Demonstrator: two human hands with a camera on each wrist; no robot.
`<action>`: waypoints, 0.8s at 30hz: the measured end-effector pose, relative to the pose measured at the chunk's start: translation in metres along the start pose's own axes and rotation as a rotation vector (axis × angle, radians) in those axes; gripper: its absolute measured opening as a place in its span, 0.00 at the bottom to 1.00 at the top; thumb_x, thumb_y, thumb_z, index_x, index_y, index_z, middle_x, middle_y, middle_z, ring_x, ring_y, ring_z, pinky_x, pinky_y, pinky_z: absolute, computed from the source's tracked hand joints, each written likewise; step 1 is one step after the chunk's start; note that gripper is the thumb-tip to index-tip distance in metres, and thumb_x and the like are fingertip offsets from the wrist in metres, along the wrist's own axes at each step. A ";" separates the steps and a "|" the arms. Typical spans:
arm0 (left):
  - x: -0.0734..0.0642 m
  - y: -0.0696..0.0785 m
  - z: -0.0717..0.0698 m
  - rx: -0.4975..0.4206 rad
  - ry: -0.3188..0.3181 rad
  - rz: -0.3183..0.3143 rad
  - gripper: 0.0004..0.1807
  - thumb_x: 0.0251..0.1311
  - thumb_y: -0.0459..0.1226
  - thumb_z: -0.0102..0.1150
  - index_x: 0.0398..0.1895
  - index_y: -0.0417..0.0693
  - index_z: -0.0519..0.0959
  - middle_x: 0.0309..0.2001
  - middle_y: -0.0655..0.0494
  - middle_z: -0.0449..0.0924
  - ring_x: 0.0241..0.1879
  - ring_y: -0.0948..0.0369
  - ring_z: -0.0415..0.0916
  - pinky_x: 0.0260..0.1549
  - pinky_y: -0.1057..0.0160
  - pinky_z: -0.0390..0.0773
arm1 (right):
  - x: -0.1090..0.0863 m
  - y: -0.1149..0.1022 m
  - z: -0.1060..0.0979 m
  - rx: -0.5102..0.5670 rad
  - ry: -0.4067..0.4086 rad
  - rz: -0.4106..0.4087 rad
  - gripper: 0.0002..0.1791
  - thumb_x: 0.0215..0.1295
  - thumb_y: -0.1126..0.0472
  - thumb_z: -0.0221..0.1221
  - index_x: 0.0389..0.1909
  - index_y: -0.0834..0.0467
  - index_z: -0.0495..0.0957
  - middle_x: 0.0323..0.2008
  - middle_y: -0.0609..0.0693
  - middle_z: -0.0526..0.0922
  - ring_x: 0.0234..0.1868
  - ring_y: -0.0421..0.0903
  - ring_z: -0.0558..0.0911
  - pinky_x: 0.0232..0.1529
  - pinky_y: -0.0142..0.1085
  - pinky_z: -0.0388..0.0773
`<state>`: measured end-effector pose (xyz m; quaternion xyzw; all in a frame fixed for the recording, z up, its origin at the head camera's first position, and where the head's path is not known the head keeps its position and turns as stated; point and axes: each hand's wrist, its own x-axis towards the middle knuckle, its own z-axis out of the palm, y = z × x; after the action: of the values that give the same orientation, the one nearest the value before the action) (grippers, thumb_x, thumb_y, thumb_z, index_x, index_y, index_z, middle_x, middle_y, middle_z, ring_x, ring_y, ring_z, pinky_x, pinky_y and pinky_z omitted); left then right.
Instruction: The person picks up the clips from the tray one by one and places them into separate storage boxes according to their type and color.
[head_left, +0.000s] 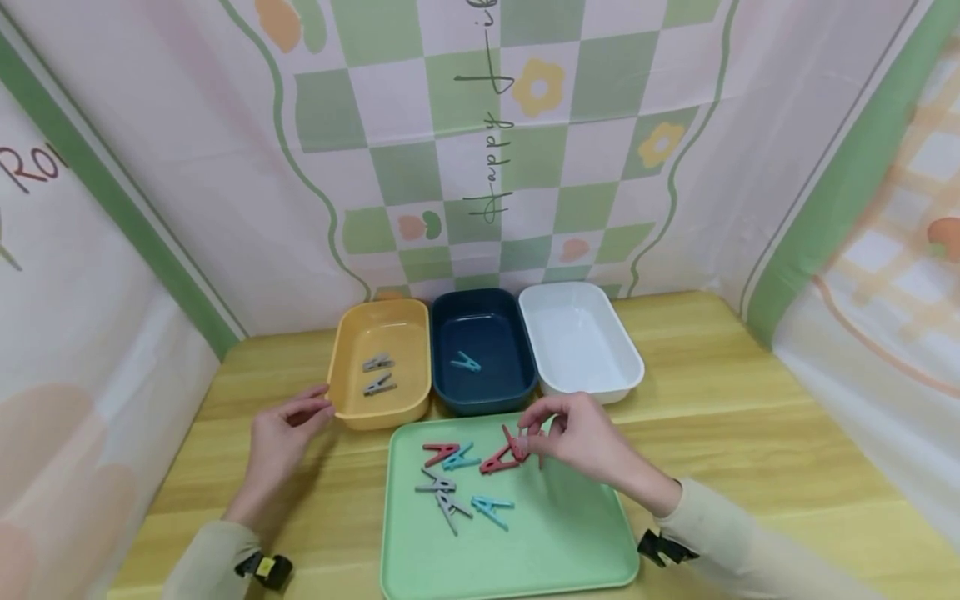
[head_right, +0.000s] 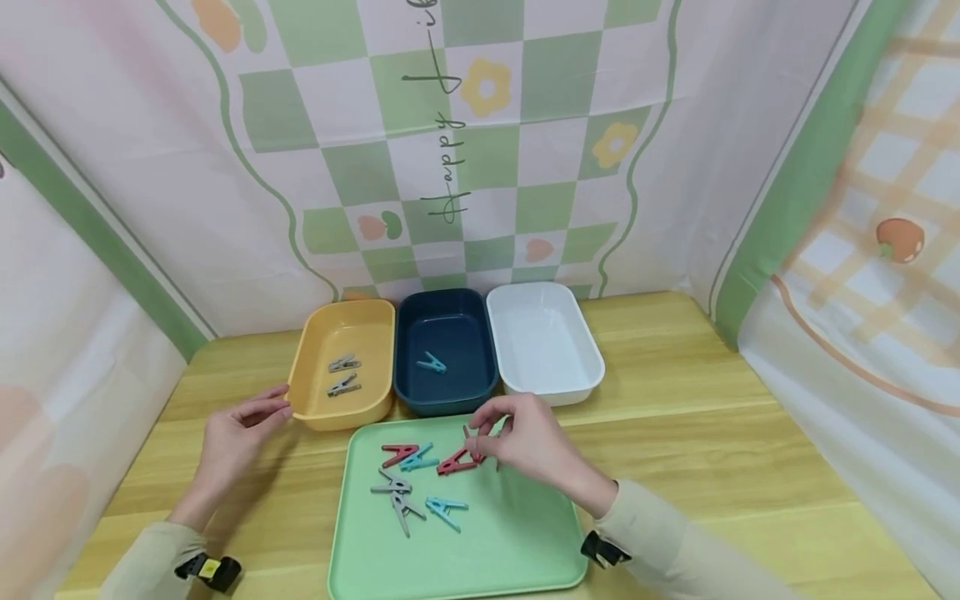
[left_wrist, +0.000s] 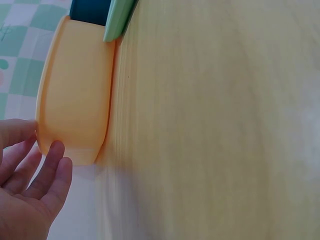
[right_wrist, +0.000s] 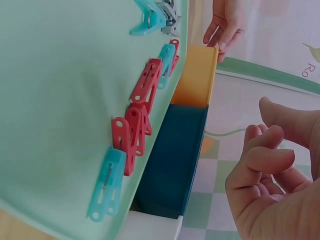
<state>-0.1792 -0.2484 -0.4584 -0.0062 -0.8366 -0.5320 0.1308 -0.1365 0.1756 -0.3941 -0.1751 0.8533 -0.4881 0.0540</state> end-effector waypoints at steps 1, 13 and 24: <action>0.000 0.000 0.000 0.002 -0.002 -0.001 0.08 0.65 0.30 0.73 0.43 0.33 0.89 0.58 0.44 0.86 0.52 0.69 0.83 0.46 0.76 0.82 | -0.001 0.001 0.000 0.003 0.004 -0.003 0.06 0.61 0.65 0.73 0.39 0.59 0.89 0.31 0.46 0.86 0.17 0.41 0.71 0.17 0.30 0.65; 0.001 0.000 0.001 0.006 0.003 0.004 0.08 0.64 0.30 0.73 0.42 0.33 0.89 0.57 0.44 0.86 0.48 0.72 0.83 0.44 0.76 0.82 | -0.010 0.006 0.003 0.031 0.009 0.027 0.09 0.60 0.63 0.76 0.39 0.60 0.89 0.30 0.47 0.86 0.17 0.40 0.71 0.17 0.29 0.66; 0.001 0.002 0.000 0.016 0.003 0.008 0.08 0.65 0.30 0.73 0.43 0.33 0.89 0.58 0.43 0.86 0.49 0.76 0.81 0.44 0.76 0.82 | -0.015 0.009 0.006 0.031 0.001 0.035 0.08 0.59 0.63 0.76 0.37 0.60 0.89 0.30 0.46 0.86 0.18 0.39 0.71 0.18 0.30 0.67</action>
<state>-0.1795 -0.2476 -0.4563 -0.0076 -0.8406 -0.5248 0.1340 -0.1227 0.1805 -0.4058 -0.1590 0.8487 -0.5002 0.0648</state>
